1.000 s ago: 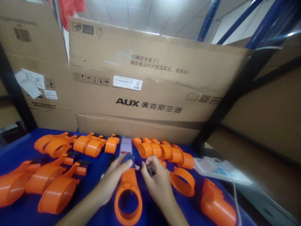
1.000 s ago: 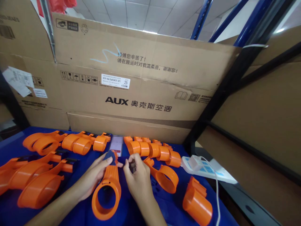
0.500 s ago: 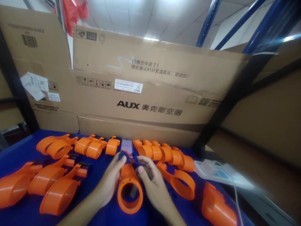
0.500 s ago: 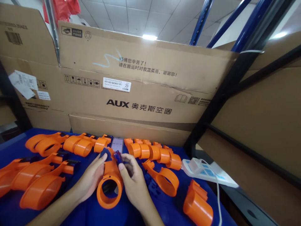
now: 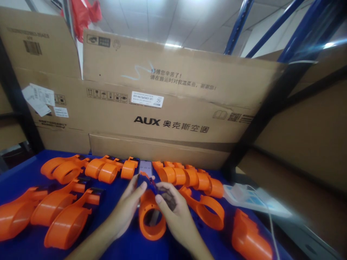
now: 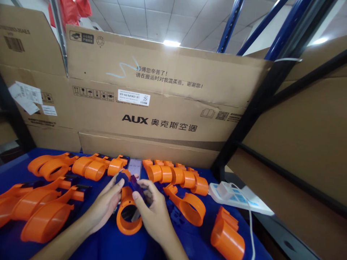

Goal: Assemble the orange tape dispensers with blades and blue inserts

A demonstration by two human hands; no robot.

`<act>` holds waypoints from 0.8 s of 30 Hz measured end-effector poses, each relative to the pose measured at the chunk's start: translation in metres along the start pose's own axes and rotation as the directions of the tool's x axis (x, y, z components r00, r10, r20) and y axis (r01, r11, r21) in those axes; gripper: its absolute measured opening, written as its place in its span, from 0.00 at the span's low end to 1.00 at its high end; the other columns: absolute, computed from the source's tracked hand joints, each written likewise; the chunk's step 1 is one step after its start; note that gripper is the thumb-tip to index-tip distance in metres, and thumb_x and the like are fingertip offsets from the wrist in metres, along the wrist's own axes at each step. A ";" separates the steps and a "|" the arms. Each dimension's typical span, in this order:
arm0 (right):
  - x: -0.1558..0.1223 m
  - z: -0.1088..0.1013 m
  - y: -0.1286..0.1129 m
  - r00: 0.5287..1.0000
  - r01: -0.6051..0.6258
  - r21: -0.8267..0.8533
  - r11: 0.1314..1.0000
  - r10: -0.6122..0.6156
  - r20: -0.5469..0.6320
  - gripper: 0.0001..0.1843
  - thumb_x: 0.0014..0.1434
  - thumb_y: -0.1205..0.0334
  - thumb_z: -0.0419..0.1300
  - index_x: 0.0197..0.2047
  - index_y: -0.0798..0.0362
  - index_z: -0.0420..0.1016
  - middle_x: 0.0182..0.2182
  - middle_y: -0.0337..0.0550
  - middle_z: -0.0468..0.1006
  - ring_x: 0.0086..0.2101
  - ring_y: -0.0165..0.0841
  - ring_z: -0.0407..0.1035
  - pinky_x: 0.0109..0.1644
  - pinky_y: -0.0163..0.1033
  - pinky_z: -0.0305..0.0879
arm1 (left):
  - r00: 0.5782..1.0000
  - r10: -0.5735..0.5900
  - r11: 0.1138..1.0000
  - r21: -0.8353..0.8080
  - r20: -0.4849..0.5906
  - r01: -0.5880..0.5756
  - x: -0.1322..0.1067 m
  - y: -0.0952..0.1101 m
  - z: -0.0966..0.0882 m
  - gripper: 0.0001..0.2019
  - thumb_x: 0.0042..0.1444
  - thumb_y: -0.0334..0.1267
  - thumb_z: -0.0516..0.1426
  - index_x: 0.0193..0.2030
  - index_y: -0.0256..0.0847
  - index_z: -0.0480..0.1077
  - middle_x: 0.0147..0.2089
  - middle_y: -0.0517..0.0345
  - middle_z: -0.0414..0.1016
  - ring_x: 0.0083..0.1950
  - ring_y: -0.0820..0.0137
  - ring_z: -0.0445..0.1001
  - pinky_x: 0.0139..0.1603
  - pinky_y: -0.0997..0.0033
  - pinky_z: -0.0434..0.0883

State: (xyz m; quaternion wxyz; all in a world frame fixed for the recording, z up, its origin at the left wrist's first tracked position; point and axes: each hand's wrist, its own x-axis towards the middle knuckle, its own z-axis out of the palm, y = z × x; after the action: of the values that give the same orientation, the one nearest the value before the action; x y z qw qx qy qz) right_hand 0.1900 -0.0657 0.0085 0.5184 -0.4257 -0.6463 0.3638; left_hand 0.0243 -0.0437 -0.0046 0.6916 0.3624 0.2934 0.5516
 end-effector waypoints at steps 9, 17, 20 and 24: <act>-0.005 -0.014 -0.002 0.945 0.307 -0.389 0.869 -0.328 0.012 0.32 0.58 0.57 0.69 0.64 0.46 0.67 0.56 0.50 0.77 0.54 0.47 0.74 0.59 0.53 0.71 | 0.984 0.129 0.978 0.146 0.124 -0.147 -0.006 0.004 -0.008 0.33 0.54 0.43 0.67 0.67 0.51 0.64 0.72 0.52 0.63 0.73 0.54 0.57 0.71 0.55 0.57; -0.006 -0.016 0.004 0.839 0.496 -0.629 0.599 -0.517 0.169 0.36 0.58 0.55 0.70 0.67 0.45 0.65 0.55 0.52 0.78 0.53 0.50 0.73 0.58 0.58 0.70 | 0.946 0.323 0.852 0.434 0.005 -0.293 -0.002 0.014 -0.003 0.20 0.51 0.42 0.69 0.49 0.46 0.71 0.49 0.55 0.80 0.52 0.56 0.76 0.56 0.61 0.69; -0.006 -0.015 0.003 0.834 0.506 -0.630 0.589 -0.521 0.182 0.36 0.58 0.54 0.70 0.68 0.45 0.65 0.55 0.52 0.78 0.54 0.50 0.73 0.58 0.57 0.70 | 0.934 0.356 0.848 0.429 -0.023 -0.312 -0.004 0.014 -0.001 0.19 0.50 0.42 0.69 0.47 0.47 0.72 0.46 0.58 0.80 0.50 0.59 0.76 0.54 0.64 0.69; -0.006 -0.015 0.002 0.835 0.505 -0.620 0.600 -0.520 0.177 0.36 0.58 0.55 0.70 0.68 0.44 0.65 0.55 0.51 0.78 0.54 0.50 0.73 0.58 0.57 0.71 | 0.931 0.363 0.854 0.416 -0.041 -0.314 -0.006 0.018 0.002 0.18 0.48 0.41 0.70 0.45 0.47 0.74 0.46 0.57 0.81 0.52 0.57 0.77 0.56 0.63 0.69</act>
State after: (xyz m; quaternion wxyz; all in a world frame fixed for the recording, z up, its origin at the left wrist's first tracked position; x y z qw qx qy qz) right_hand 0.2059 -0.0702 0.0072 0.4288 -0.3772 -0.8194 -0.0497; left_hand 0.0142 -0.0476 0.0112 0.4756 0.5093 0.3724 0.6130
